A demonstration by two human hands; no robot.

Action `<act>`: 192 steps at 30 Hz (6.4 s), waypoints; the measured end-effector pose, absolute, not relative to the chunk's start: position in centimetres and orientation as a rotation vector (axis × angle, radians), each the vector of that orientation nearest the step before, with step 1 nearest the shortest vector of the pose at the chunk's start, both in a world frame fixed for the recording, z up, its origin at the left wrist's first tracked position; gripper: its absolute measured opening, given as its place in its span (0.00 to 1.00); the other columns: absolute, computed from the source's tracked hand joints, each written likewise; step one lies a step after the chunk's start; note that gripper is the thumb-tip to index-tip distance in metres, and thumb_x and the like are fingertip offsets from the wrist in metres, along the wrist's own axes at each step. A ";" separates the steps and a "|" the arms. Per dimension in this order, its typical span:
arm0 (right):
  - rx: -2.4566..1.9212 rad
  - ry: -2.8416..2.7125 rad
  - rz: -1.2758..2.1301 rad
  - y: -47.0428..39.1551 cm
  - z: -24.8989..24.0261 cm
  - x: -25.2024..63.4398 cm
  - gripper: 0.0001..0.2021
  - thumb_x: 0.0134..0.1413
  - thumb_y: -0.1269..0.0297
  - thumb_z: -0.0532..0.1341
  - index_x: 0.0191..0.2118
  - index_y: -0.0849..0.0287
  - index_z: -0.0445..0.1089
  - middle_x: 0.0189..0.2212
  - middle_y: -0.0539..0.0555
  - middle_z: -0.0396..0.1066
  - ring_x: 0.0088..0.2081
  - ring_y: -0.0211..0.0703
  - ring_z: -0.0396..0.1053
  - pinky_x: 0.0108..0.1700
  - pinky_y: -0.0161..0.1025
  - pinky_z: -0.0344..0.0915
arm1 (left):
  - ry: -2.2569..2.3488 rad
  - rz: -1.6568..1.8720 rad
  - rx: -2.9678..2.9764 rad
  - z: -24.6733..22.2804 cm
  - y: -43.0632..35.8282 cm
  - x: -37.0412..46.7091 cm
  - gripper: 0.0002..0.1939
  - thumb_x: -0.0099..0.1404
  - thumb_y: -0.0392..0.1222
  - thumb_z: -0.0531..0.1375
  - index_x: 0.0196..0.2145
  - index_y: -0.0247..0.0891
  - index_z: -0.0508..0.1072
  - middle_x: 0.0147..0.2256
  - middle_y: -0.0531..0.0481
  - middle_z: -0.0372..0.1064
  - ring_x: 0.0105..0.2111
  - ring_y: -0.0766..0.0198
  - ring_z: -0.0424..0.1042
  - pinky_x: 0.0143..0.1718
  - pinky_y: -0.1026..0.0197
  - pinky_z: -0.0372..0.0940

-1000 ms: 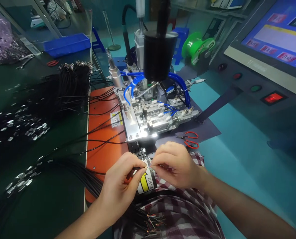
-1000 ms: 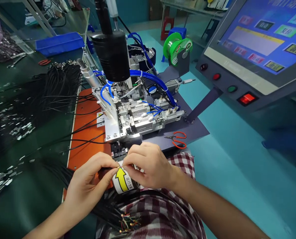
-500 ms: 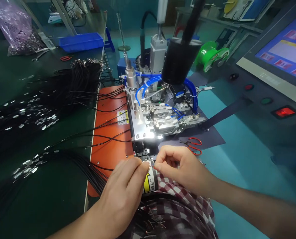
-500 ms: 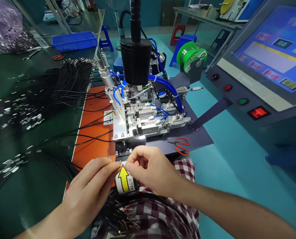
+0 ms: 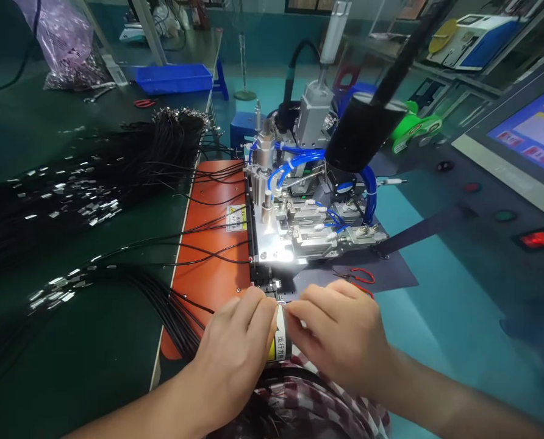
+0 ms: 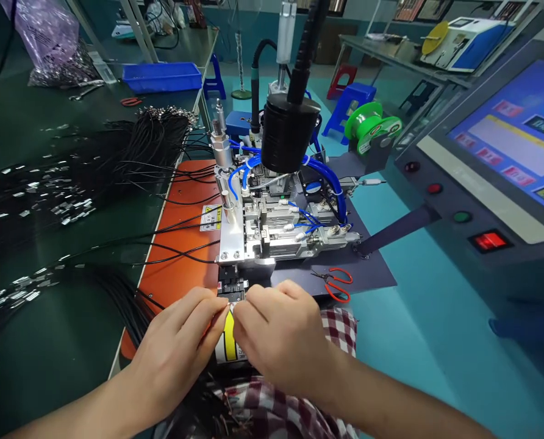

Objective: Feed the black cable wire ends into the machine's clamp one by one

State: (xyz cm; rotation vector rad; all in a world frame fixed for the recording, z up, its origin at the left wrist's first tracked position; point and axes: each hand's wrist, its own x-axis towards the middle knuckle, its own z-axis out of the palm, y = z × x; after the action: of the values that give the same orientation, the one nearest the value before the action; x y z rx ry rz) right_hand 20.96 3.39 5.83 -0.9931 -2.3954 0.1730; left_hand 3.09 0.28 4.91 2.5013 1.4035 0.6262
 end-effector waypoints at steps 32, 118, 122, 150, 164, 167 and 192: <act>-0.960 -1.884 1.456 7.9 5.2 22.4 0.05 0.54 0.70 0.58 0.28 0.62 0.68 0.26 0.50 0.67 0.26 0.34 0.61 0.28 0.33 0.60 | 1.150 0.489 1.313 5.7 3.4 3.2 0.04 0.54 0.35 0.61 0.23 0.35 0.73 0.23 0.53 0.65 0.21 0.70 0.60 0.21 0.68 0.55; -1.367 -1.436 1.563 5.5 3.0 21.3 0.07 0.53 0.64 0.58 0.26 0.58 0.66 0.19 0.45 0.61 0.18 0.33 0.57 0.20 0.31 0.54 | 1.390 0.555 1.420 4.3 2.9 4.2 0.05 0.59 0.39 0.58 0.27 0.37 0.70 0.23 0.54 0.62 0.22 0.68 0.60 0.24 0.66 0.56; -1.367 -1.357 1.616 4.2 2.0 20.9 0.06 0.53 0.61 0.59 0.31 0.59 0.69 0.19 0.46 0.64 0.18 0.33 0.58 0.19 0.32 0.54 | 1.315 0.492 0.827 4.2 3.7 3.9 0.09 0.58 0.46 0.60 0.29 0.38 0.67 0.14 0.63 0.46 0.14 0.75 0.42 0.14 0.71 0.43; -1.411 -1.637 1.253 2.5 1.7 20.0 0.02 0.53 0.68 0.59 0.31 0.58 0.70 0.26 0.50 0.68 0.27 0.39 0.64 0.30 0.35 0.61 | 1.280 0.561 0.640 4.2 4.2 4.3 0.14 0.50 0.48 0.65 0.24 0.36 0.66 0.11 0.63 0.49 0.11 0.78 0.43 0.11 0.73 0.41; -1.343 -1.435 1.333 2.9 1.4 19.6 0.06 0.54 0.71 0.58 0.26 0.59 0.65 0.24 0.48 0.62 0.26 0.36 0.59 0.30 0.33 0.58 | 1.312 0.504 0.699 3.9 4.2 4.2 0.14 0.53 0.49 0.63 0.26 0.36 0.67 0.11 0.64 0.46 0.12 0.78 0.41 0.12 0.73 0.41; -1.333 -1.377 1.349 2.6 0.9 19.4 0.06 0.54 0.70 0.57 0.26 0.59 0.64 0.25 0.48 0.61 0.26 0.36 0.58 0.30 0.33 0.57 | 1.331 0.480 0.726 3.8 4.2 4.2 0.13 0.53 0.49 0.63 0.27 0.36 0.68 0.11 0.64 0.47 0.12 0.77 0.42 0.11 0.73 0.41; -1.251 -1.671 0.912 2.0 0.9 20.0 0.03 0.52 0.73 0.59 0.30 0.59 0.67 0.26 0.50 0.67 0.26 0.37 0.63 0.31 0.37 0.58 | 1.307 0.480 0.781 3.6 4.0 4.0 0.10 0.55 0.44 0.61 0.26 0.35 0.67 0.14 0.62 0.52 0.12 0.77 0.47 0.11 0.74 0.45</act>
State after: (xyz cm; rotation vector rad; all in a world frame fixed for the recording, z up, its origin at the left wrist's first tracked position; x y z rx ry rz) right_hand 20.02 2.01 0.92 -1.2512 -1.6707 0.9117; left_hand 4.01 3.99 3.61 0.7808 1.3074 0.4802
